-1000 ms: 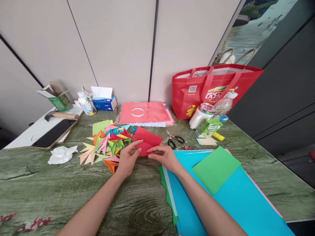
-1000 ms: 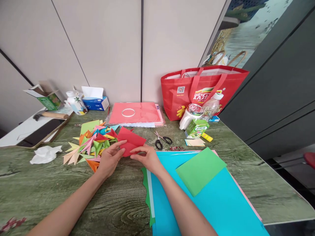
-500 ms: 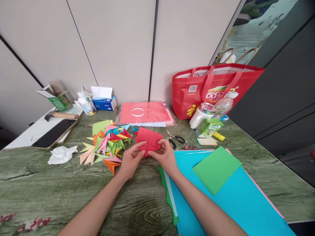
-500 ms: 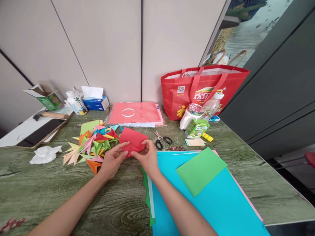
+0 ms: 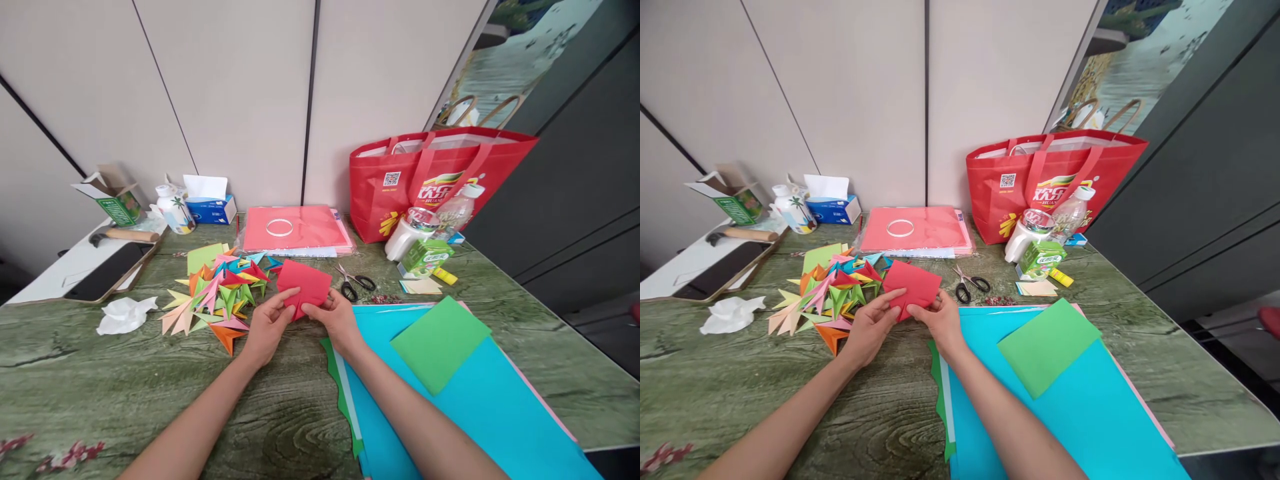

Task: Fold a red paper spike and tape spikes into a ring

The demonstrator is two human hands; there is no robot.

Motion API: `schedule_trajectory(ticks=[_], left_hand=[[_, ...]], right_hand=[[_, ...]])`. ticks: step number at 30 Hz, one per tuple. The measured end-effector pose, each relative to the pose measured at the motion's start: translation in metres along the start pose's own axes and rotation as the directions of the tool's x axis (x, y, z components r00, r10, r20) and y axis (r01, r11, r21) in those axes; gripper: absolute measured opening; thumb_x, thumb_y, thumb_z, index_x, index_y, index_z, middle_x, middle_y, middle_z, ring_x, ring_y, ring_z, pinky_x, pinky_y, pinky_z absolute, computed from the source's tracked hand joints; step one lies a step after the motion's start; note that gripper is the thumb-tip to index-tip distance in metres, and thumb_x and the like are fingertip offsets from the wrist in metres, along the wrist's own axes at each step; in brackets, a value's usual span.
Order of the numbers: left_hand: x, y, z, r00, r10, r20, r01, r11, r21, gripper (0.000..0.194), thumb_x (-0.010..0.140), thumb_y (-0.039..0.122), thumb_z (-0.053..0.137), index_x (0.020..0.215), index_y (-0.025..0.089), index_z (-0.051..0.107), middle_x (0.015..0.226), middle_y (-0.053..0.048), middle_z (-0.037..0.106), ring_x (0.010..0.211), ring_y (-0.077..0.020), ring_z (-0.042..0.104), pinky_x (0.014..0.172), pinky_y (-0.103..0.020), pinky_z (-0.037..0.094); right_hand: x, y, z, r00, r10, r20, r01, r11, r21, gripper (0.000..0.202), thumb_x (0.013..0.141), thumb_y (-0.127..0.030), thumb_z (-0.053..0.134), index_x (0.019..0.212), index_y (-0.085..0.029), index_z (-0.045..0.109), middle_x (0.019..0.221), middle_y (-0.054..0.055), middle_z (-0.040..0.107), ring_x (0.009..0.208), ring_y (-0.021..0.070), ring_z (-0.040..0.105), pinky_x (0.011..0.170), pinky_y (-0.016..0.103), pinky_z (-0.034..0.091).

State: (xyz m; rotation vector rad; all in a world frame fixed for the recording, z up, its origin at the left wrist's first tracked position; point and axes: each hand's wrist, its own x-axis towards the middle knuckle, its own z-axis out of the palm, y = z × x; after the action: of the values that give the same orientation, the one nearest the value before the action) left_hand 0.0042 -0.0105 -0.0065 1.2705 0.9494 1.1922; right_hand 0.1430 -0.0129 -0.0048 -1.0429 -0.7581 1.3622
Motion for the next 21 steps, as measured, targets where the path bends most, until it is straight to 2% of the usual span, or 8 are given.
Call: schedule_trajectory(ticks=[7,14,21], left_hand=[[-0.001,0.0023,0.0025,0.997,-0.061,0.036,0.063,0.996,-0.068,0.039,0.073,0.031,0.063,0.11,0.016,0.062,0.101,-0.009,0.067,0.077,-0.0168,0.061,0.064,-0.025,0.047],[-0.0018,0.0046,0.0041,0.996,-0.091,0.023,0.092,0.995,-0.047,0.042,0.072,0.03,0.065,0.111,0.017,0.062,0.091,-0.006,0.069,0.07,-0.0145,0.061,0.062,-0.023,0.047],[-0.002,0.0051,0.0034,0.994,-0.094,0.053,0.095,0.995,-0.017,0.047,0.072,0.03,0.065,0.117,0.015,0.058,0.094,-0.008,0.069,0.076,-0.0165,0.061,0.067,-0.026,0.048]], right_hand=[[0.0,0.0009,-0.0007,1.0,-0.01,-0.022,0.01,1.0,0.004,0.047,0.048,-0.026,0.079,0.088,-0.017,0.057,0.071,0.0,0.069,0.055,0.012,0.058,0.054,0.024,0.045],[-0.0011,-0.0006,0.0013,0.999,-0.017,-0.03,0.017,1.0,0.0,0.045,0.049,-0.027,0.078,0.087,-0.017,0.056,0.071,0.0,0.068,0.053,0.0112,0.057,0.053,0.024,0.045],[-0.0013,-0.0015,0.0015,0.999,-0.009,-0.042,0.01,1.0,0.009,0.046,0.049,-0.026,0.078,0.087,-0.017,0.055,0.072,0.0,0.069,0.055,0.0118,0.058,0.054,0.024,0.045]])
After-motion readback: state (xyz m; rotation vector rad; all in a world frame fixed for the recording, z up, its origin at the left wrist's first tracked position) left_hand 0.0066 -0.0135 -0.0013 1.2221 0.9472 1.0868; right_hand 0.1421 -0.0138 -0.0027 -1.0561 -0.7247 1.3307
